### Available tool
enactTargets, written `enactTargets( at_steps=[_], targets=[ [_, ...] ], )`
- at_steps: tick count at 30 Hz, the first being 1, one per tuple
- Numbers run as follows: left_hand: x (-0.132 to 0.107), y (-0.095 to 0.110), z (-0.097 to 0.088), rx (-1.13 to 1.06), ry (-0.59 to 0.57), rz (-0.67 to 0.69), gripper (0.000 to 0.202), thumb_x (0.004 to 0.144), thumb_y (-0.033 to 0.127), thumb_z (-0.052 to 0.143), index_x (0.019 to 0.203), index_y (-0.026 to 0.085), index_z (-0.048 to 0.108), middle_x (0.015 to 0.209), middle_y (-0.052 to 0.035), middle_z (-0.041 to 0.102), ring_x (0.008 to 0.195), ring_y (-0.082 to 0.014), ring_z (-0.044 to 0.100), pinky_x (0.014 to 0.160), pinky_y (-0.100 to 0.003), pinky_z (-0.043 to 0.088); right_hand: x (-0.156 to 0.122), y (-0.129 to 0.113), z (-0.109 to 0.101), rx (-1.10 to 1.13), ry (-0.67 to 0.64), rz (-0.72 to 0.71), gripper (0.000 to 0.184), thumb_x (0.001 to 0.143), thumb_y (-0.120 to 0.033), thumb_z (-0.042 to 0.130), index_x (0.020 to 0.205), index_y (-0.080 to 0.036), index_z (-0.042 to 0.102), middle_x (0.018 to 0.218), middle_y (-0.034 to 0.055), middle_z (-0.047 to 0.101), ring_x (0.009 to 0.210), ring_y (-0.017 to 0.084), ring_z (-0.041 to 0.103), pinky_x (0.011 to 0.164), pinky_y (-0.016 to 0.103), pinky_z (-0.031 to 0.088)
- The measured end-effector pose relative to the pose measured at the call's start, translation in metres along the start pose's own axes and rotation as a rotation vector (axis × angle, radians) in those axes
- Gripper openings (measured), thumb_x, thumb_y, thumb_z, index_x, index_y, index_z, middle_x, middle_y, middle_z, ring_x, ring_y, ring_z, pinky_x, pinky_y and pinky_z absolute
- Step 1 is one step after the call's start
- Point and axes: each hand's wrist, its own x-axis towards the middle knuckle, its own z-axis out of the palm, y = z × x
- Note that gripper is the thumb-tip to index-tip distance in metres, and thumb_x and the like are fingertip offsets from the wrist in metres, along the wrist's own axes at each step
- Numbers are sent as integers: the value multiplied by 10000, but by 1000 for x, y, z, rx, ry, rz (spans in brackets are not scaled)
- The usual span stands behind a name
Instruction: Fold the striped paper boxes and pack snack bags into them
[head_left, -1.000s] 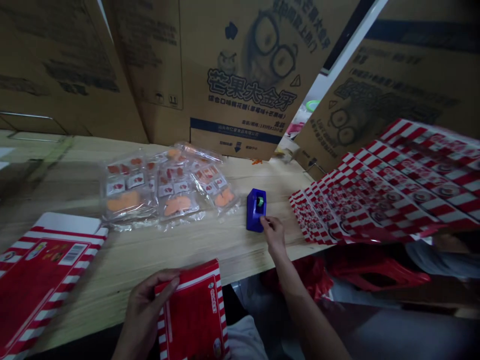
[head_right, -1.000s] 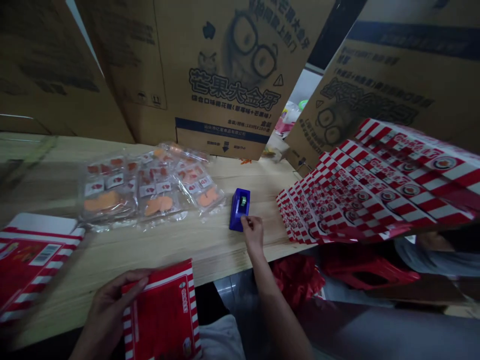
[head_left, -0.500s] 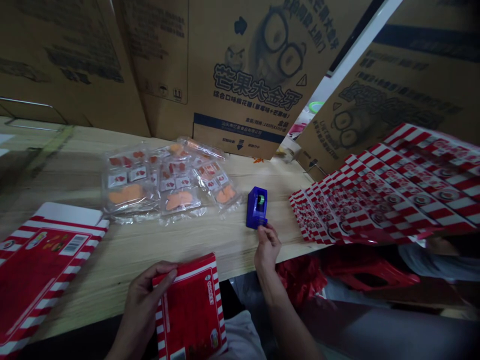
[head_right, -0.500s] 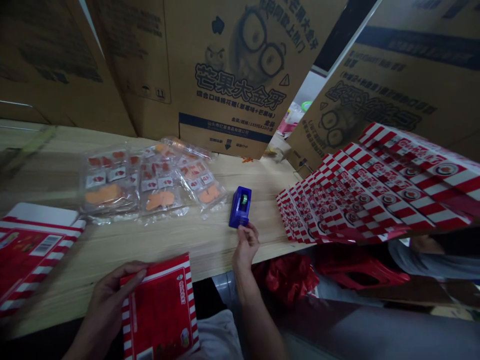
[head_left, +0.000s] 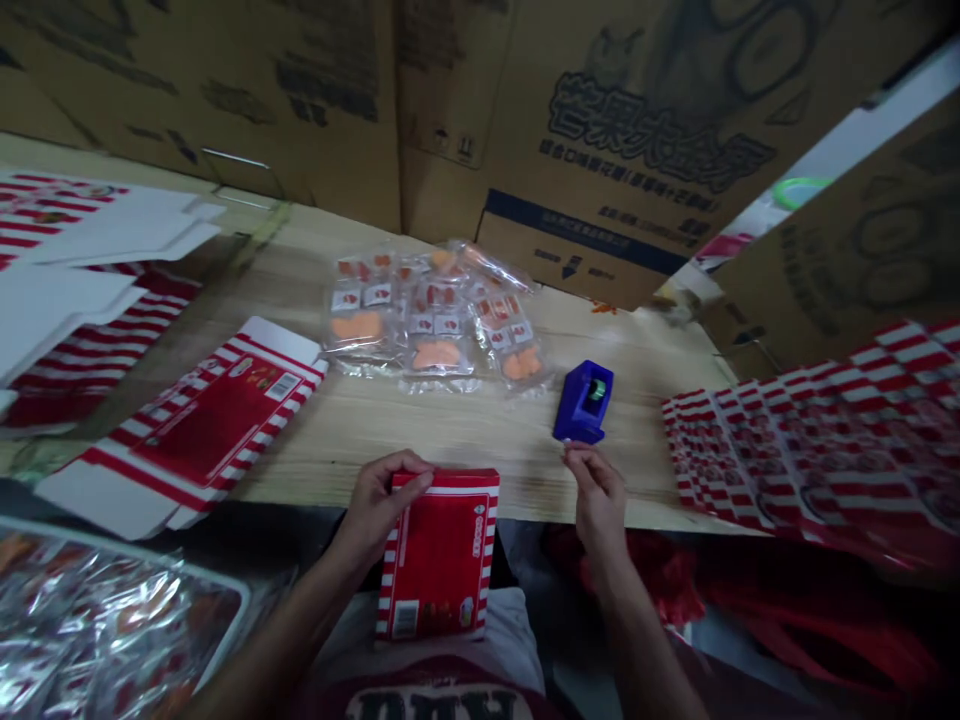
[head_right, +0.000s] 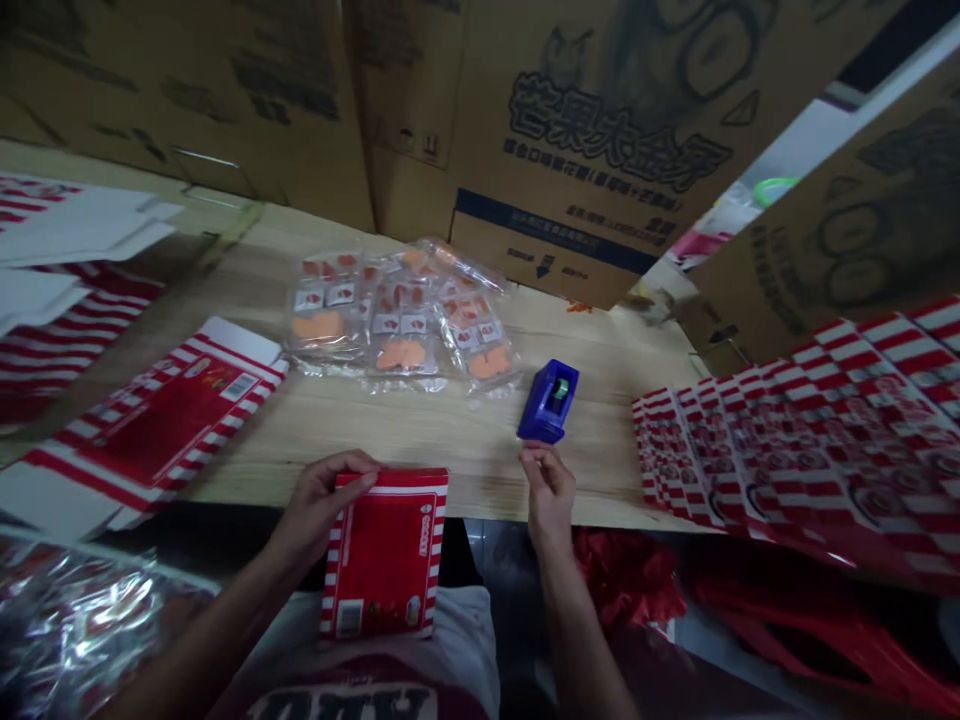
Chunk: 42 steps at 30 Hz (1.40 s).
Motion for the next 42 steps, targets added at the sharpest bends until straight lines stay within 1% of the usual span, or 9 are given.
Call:
enactTargets(
  at_steps=[5,7,10,17,23,27,33,39,42],
  targets=[
    [5,3,11,25,-81,7,215,712,337,708,687,151,605,680,7,611,623,-122,538,608,-222,413,37,-93,40,-168,-1117,-206,242,865,-370,580,715,-184,621,918,50,606,879,172,569,825,301,428],
    [5,4,14,50,-96,41,220,715,337,698,671,147,597,669,8,601,618,-119,526,607,-219,399,48,-114,65,-288,-1399,-330,216,871,-350,577,745,-183,627,871,27,589,806,147,554,775,278,428],
    [5,4,15,50,-106,63,214,720,332,686,672,144,594,671,6,598,626,-121,523,619,-222,394,52,-126,96,-496,-1594,-521,193,848,-287,622,698,-166,605,812,8,560,734,125,523,701,248,403],
    [5,4,10,6,-80,56,213,717,318,690,673,144,575,663,17,581,618,-113,509,620,-220,386,41,-131,111,-832,-1469,-766,235,772,-307,730,653,-153,599,757,33,570,767,172,535,635,261,342],
    [4,3,9,32,-59,26,208,731,327,684,718,149,577,650,25,581,598,-112,514,595,-219,390,28,-115,101,-863,-1300,-652,225,788,-327,713,902,-152,629,833,70,643,676,166,565,575,255,308],
    [1,6,11,146,-75,95,188,699,286,709,751,143,598,741,-3,628,712,-145,568,682,-243,426,34,-103,96,-646,-1348,-405,241,783,-361,705,884,-154,632,708,11,628,602,122,519,554,231,301],
    [-7,14,18,235,-163,166,158,726,276,676,782,140,617,782,-19,632,774,-167,583,734,-266,430,54,-86,99,-222,-1653,259,408,573,-458,813,590,-124,579,511,-67,500,493,57,382,480,197,258],
    [-12,12,18,224,-168,173,137,741,265,665,791,150,609,804,-12,617,787,-161,580,744,-274,433,40,-68,97,55,-1510,670,384,507,-377,835,554,-128,546,486,-78,502,433,40,372,451,186,250],
    [-14,11,17,228,-169,191,131,749,259,665,809,152,617,816,-12,623,797,-158,587,750,-274,442,32,-61,91,129,-1417,751,355,525,-355,831,570,-125,564,489,-70,507,419,44,388,439,186,257]
  ],
)
